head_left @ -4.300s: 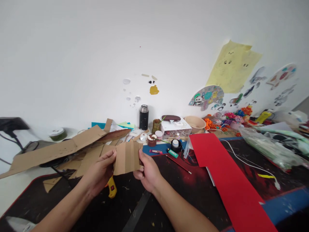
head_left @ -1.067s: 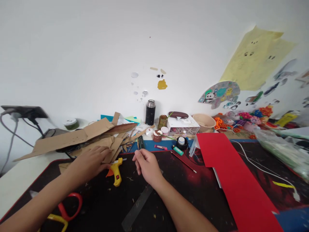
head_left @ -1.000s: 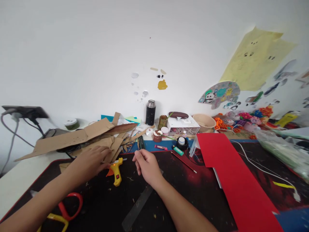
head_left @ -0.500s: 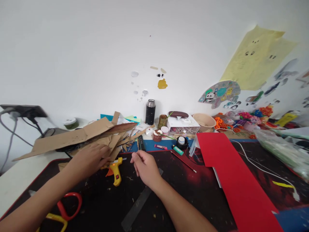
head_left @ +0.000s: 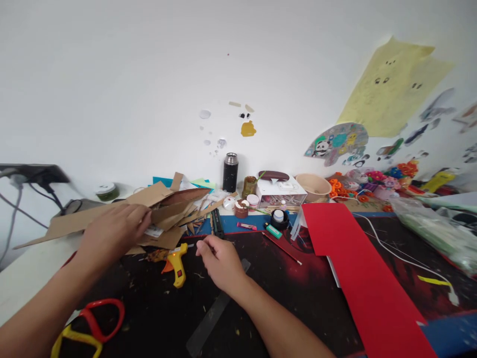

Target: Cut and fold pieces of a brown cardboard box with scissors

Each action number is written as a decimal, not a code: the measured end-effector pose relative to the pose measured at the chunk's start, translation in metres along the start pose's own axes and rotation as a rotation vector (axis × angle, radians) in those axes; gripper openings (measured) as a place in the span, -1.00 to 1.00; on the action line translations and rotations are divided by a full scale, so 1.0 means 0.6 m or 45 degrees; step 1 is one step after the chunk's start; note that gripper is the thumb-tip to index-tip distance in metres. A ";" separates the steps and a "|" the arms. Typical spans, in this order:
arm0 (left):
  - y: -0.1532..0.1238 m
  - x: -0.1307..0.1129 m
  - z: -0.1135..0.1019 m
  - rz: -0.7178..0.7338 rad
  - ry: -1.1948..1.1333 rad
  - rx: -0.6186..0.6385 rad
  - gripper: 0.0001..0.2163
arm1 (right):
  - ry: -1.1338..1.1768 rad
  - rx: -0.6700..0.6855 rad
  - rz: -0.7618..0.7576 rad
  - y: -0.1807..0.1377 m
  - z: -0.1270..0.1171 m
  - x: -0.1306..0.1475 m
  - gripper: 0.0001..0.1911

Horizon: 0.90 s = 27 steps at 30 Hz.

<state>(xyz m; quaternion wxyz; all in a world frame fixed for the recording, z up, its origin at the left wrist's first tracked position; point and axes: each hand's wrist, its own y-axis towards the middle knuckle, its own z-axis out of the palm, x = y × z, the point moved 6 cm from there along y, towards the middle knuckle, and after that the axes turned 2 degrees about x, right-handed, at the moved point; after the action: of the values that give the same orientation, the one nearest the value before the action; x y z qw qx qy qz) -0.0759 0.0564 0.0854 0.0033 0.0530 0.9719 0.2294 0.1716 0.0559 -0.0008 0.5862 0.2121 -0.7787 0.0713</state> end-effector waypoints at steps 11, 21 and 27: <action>0.003 -0.015 0.016 -0.502 -0.933 0.171 -0.56 | 0.434 -0.004 0.133 0.012 -0.002 -0.015 -0.54; -0.003 -0.074 0.036 -0.497 -1.098 0.239 -0.58 | 0.750 -0.186 0.158 0.033 -0.044 -0.031 -0.44; -0.020 -0.084 0.047 -0.572 -1.383 0.298 -0.53 | 0.758 -0.156 0.168 0.034 -0.042 -0.030 -0.52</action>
<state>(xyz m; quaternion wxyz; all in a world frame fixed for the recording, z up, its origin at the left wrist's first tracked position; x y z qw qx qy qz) -0.0263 0.0530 0.0538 0.5421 -0.0439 0.8374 0.0548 0.1896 0.0879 -0.0075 0.7944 0.0952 -0.5875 0.1212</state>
